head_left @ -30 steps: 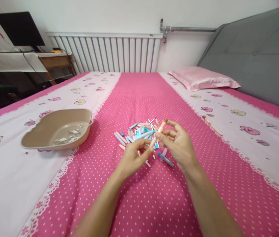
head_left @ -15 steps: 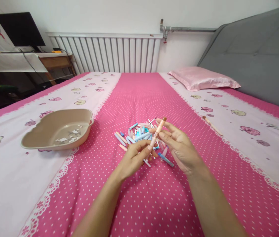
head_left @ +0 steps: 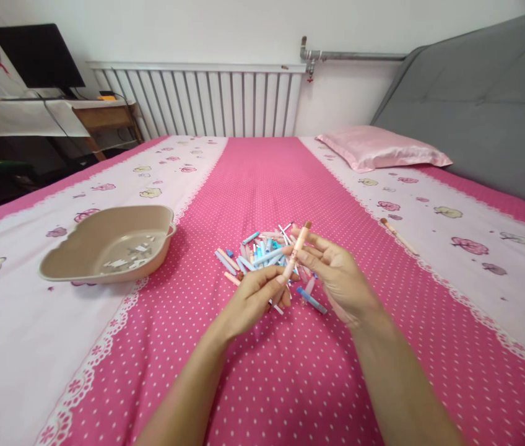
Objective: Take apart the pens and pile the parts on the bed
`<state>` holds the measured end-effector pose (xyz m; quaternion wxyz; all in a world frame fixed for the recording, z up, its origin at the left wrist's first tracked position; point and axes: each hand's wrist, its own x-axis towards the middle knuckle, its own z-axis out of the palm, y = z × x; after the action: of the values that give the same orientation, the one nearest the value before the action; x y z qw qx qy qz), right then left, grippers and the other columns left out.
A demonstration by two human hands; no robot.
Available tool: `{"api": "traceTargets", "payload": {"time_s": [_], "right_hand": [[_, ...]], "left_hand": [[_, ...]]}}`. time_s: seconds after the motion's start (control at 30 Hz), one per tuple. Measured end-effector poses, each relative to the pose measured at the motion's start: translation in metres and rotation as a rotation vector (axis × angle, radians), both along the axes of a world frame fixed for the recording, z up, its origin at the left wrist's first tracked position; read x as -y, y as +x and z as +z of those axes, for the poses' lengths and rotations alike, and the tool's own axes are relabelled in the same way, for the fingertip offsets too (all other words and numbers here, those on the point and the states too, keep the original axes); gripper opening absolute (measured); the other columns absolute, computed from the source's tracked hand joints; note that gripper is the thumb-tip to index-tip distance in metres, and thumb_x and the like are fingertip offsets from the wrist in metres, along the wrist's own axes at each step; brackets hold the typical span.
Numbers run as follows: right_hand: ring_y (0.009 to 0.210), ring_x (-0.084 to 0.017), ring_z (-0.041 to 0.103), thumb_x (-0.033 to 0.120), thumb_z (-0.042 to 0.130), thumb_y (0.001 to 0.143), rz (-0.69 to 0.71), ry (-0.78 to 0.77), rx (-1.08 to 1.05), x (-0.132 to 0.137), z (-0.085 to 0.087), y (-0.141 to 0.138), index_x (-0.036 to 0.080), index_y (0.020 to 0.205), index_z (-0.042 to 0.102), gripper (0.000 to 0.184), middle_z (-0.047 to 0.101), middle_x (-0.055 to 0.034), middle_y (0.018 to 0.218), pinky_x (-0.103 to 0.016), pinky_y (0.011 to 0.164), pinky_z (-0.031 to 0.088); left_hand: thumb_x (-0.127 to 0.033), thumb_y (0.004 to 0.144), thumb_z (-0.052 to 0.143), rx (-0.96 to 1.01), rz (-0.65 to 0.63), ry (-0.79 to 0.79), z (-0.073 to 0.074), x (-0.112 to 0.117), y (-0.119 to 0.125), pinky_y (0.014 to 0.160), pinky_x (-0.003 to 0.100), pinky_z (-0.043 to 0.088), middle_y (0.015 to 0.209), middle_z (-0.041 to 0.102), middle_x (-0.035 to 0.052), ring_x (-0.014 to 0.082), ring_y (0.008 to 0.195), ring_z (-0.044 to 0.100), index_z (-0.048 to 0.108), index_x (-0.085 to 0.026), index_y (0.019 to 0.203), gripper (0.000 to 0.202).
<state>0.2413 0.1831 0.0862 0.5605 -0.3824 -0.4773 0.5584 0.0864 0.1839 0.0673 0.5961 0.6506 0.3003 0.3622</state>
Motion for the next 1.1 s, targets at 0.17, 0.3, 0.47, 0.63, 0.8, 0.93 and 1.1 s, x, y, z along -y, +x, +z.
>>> {"api": "traceTargets", "payload": {"time_s": [0.17, 0.3, 0.47, 0.63, 0.8, 0.93, 1.1], "right_hand": [[0.087, -0.016, 0.059, 0.030, 0.057, 0.078, 0.056, 0.000, -0.014, 0.0003, 0.0002, 0.0010, 0.020, 0.114, 0.053, 0.038, 0.063, -0.0067, 0.099, -0.031, 0.078, 0.046], [0.079, -0.013, 0.058, 0.028, 0.056, 0.079, 0.083, -0.028, -0.028, 0.0013, 0.0017, 0.0011, 0.020, 0.112, 0.055, 0.035, 0.063, -0.0054, 0.097, -0.029, 0.074, 0.047], [0.072, -0.011, 0.056, 0.026, 0.056, 0.078, 0.108, -0.048, -0.083, 0.0031, 0.0027, 0.0010, 0.021, 0.113, 0.053, 0.035, 0.061, -0.0047, 0.096, -0.025, 0.063, 0.047], [0.072, -0.012, 0.055, 0.027, 0.056, 0.078, 0.141, -0.040, -0.093, 0.0042, 0.0051, 0.0006, 0.022, 0.110, 0.054, 0.033, 0.061, -0.0045, 0.096, -0.024, 0.057, 0.045], [0.062, -0.009, 0.053, 0.027, 0.060, 0.075, 0.117, -0.088, -0.115, 0.0038, 0.0077, -0.0003, 0.020, 0.106, 0.057, 0.032, 0.063, -0.0039, 0.091, -0.024, 0.058, 0.045], [0.069, -0.010, 0.056, 0.026, 0.064, 0.073, 0.094, -0.101, -0.123, 0.0021, 0.0051, 0.0009, 0.020, 0.104, 0.057, 0.033, 0.064, -0.0038, 0.090, -0.024, 0.064, 0.046], [0.068, -0.010, 0.057, 0.027, 0.064, 0.073, 0.095, -0.094, -0.117, 0.0014, 0.0032, 0.0020, 0.020, 0.103, 0.058, 0.031, 0.065, -0.0030, 0.087, -0.025, 0.067, 0.046]], "left_hand": [[-0.033, 0.086, 0.042, 0.034, -0.053, -0.054, 0.0008, 0.0001, -0.0022, 0.057, 0.024, 0.035, 0.061, 0.057, 0.0019, 0.0102, 0.055, 0.045, 0.060, -0.015, 0.102, 0.031], [-0.031, 0.086, 0.042, 0.039, -0.068, -0.072, 0.0019, -0.0001, -0.0034, 0.057, 0.023, 0.035, 0.061, 0.057, 0.0011, 0.0097, 0.054, 0.045, 0.062, -0.016, 0.100, 0.028], [-0.031, 0.085, 0.043, 0.062, -0.076, -0.124, 0.0016, -0.0006, -0.0045, 0.057, 0.024, 0.035, 0.058, 0.054, 0.0005, 0.0093, 0.052, 0.045, 0.063, -0.014, 0.100, 0.030], [-0.032, 0.085, 0.044, 0.096, -0.091, -0.176, 0.0017, 0.0003, -0.0048, 0.056, 0.024, 0.035, 0.057, 0.055, 0.0017, 0.0094, 0.051, 0.046, 0.064, -0.013, 0.099, 0.031], [-0.032, 0.085, 0.043, 0.100, -0.084, -0.170, 0.0010, 0.0005, -0.0044, 0.057, 0.024, 0.037, 0.060, 0.058, 0.0028, 0.0098, 0.053, 0.048, 0.062, -0.013, 0.101, 0.031], [-0.030, 0.086, 0.043, 0.089, -0.108, -0.155, 0.0001, -0.0008, -0.0047, 0.058, 0.022, 0.038, 0.065, 0.063, 0.0051, 0.0099, 0.056, 0.051, 0.060, -0.012, 0.103, 0.030], [-0.029, 0.086, 0.044, 0.077, -0.138, -0.145, 0.0018, -0.0006, -0.0033, 0.057, 0.022, 0.039, 0.069, 0.065, 0.0070, 0.0100, 0.056, 0.053, 0.060, -0.011, 0.099, 0.028]]}}
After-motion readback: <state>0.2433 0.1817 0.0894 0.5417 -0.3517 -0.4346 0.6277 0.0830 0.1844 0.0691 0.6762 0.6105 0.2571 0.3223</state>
